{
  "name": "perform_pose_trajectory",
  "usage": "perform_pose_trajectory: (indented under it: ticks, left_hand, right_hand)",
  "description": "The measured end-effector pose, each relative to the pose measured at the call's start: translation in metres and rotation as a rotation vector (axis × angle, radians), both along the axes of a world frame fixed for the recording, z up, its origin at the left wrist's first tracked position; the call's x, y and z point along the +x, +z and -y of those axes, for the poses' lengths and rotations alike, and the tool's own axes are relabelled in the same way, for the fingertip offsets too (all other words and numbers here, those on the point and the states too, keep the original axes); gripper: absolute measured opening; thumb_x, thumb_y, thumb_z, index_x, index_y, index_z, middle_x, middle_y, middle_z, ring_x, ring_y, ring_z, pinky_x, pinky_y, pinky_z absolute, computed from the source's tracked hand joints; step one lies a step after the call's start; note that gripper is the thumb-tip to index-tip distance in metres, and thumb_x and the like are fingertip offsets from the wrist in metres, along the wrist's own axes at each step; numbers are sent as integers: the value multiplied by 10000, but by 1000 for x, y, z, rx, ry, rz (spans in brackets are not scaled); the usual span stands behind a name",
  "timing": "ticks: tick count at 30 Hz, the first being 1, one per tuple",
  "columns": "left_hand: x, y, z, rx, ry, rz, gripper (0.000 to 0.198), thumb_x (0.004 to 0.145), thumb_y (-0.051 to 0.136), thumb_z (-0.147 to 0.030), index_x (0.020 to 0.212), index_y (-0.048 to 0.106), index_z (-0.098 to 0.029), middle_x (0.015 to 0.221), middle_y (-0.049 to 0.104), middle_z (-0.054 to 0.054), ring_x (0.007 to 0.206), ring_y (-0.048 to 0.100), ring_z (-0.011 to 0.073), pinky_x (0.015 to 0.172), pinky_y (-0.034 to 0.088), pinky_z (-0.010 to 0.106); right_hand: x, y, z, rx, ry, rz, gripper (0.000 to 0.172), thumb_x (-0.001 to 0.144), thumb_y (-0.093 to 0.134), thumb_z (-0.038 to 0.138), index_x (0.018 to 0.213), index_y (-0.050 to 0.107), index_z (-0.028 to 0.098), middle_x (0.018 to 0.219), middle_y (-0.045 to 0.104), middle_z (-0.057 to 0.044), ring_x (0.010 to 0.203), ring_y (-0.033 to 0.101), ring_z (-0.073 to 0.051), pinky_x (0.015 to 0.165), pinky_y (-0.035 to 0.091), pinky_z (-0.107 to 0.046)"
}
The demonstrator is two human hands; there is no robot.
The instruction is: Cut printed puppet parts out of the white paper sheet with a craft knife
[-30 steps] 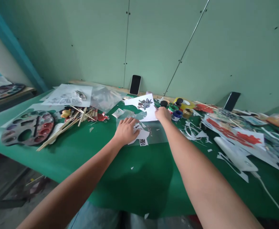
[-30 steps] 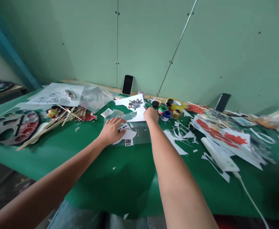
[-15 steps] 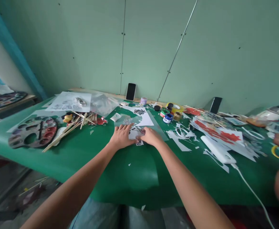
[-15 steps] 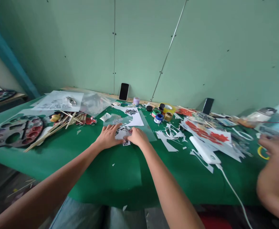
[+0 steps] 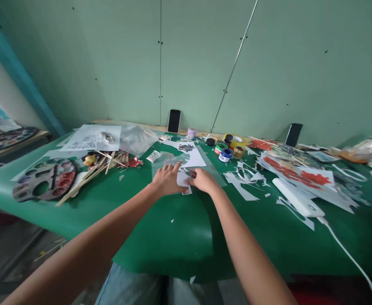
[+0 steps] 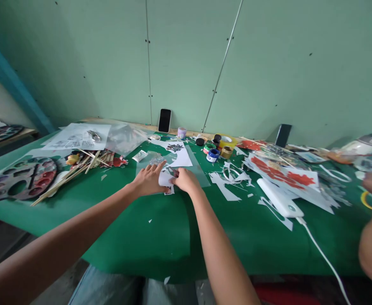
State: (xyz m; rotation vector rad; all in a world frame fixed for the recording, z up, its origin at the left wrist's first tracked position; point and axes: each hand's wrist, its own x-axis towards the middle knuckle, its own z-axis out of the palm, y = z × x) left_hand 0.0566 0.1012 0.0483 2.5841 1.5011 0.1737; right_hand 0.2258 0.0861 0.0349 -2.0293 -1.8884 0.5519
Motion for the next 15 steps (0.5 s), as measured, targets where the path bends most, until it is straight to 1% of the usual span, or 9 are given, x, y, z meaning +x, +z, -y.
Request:
perform_pose_trajectory:
  ticks: [4, 6, 8, 10, 12, 13, 15]
  left_hand:
    - [8, 3, 0, -56, 24, -13, 1183, 625, 747, -565, 1530, 102, -160, 1381, 467, 250, 1296, 423, 443, 1002, 389, 502]
    - [11, 4, -3, -90, 30, -5, 1212, 592, 774, -544, 1528, 100, -171, 1367, 477, 248, 1271, 449, 456, 980, 409, 508]
    - [12, 4, -8, -122, 27, 14, 1227, 569, 787, -531, 1525, 100, -185, 1345, 496, 243, 1213, 506, 454, 938, 442, 506]
    - [12, 4, -15, -161, 10, 44, 1226, 557, 798, -510, 1520, 111, -188, 1274, 557, 226, 1121, 579, 420, 874, 485, 472]
    - [12, 1, -22, -200, -19, 84, 1212, 550, 811, -475, 1514, 138, -179, 1164, 625, 192, 1025, 631, 377, 803, 515, 427]
    - [12, 0, -25, -210, -36, 109, 1201, 547, 817, -448, 1510, 153, -176, 1125, 642, 177, 998, 641, 362, 781, 522, 411]
    - [13, -4, -29, -199, -81, 181, 1178, 534, 831, -382, 1502, 187, -188, 1125, 640, 163, 995, 639, 347, 765, 528, 399]
  right_hand:
    - [4, 0, -3, 12, 16, -43, 266, 751, 684, 308, 997, 658, 211, 1045, 716, -40, 880, 651, -171, 637, 405, -211]
    - [4, 0, -2, 23, 13, -48, 193, 737, 692, 288, 911, 672, 209, 943, 726, -33, 810, 647, -166, 603, 386, -208]
    - [7, 1, -1, 57, -15, -49, 117, 746, 676, 277, 840, 669, 208, 840, 717, -20, 733, 628, -155, 577, 367, -209]
    - [12, 4, 0, 132, -92, -45, 114, 801, 616, 288, 869, 655, 204, 851, 707, -24, 723, 610, -149, 576, 359, -212]
    - [20, 6, -3, 222, -209, -26, 180, 873, 517, 310, 947, 630, 191, 911, 695, -56, 750, 599, -164, 580, 349, -228]
    - [25, 7, -6, 261, -267, -12, 209, 896, 476, 316, 977, 616, 183, 933, 687, -74, 763, 594, -176, 580, 341, -238]
    - [32, 8, -13, 315, -353, 16, 221, 907, 445, 309, 996, 599, 178, 948, 673, -96, 779, 584, -197, 577, 322, -255]
